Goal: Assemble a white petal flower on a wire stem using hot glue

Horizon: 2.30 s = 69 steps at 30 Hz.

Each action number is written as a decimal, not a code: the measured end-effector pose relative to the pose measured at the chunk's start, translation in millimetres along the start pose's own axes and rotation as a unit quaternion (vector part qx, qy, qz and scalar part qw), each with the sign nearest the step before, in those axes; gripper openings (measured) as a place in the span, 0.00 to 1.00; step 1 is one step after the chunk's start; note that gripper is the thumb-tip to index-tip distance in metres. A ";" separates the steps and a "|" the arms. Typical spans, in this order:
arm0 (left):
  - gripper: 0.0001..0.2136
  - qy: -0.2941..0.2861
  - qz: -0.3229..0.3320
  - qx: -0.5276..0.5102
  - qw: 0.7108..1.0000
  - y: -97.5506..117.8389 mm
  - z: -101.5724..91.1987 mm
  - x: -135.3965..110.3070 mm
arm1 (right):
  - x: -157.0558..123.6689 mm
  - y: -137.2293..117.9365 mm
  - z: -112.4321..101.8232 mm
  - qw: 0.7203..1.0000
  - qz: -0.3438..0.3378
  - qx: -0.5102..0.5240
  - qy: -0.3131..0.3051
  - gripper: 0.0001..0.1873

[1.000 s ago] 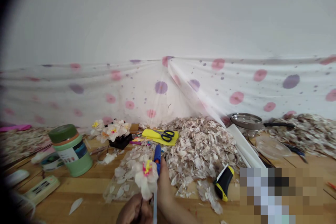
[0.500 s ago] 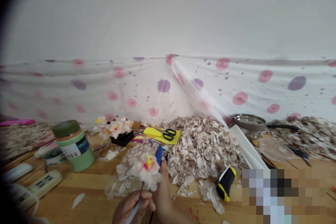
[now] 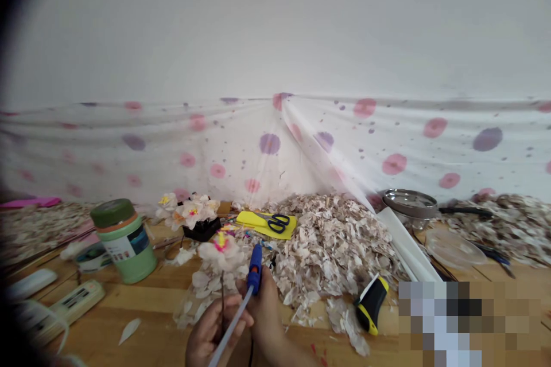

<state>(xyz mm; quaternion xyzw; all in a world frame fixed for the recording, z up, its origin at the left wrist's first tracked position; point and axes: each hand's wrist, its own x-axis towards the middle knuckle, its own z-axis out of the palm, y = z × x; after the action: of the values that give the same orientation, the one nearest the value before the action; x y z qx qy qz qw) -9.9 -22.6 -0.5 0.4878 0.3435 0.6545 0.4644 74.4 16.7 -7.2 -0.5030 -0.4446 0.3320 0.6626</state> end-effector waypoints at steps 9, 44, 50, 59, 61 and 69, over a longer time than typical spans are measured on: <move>0.17 0.078 -0.065 -0.079 0.992 1.7 -5.3 25.0 | 3.5 -18.8 -26.5 1.000 0.024 -0.014 -0.005 0.27; 0.19 0.030 -0.118 -0.055 0.991 5.4 0.5 17.4 | -11.1 -75.7 -32.7 0.948 -0.203 -0.226 -0.095 0.33; 0.19 0.025 -0.134 -0.058 0.989 8.8 0.0 15.8 | -13.3 -73.2 -30.1 0.950 -0.193 -0.225 -0.095 0.35; 0.18 0.030 -0.125 -0.047 0.991 9.8 -1.1 14.4 | -14.1 -74.9 -29.6 0.948 -0.187 -0.236 -0.100 0.32; 0.18 0.040 -0.134 -0.045 0.989 9.2 -1.3 14.2 | -14.4 -75.9 -29.8 0.947 -0.183 -0.243 -0.102 0.31; 0.18 0.053 -0.133 -0.055 0.988 10.3 -1.3 16.7 | -13.6 -71.9 -27.4 0.940 -0.210 -0.258 -0.074 0.35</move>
<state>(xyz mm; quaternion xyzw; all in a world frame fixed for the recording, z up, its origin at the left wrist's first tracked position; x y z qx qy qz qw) -15.4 -10.3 13.7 0.3760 0.3925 0.6302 0.5544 93.9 -25.1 55.8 -0.5261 -0.6581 0.0956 0.5301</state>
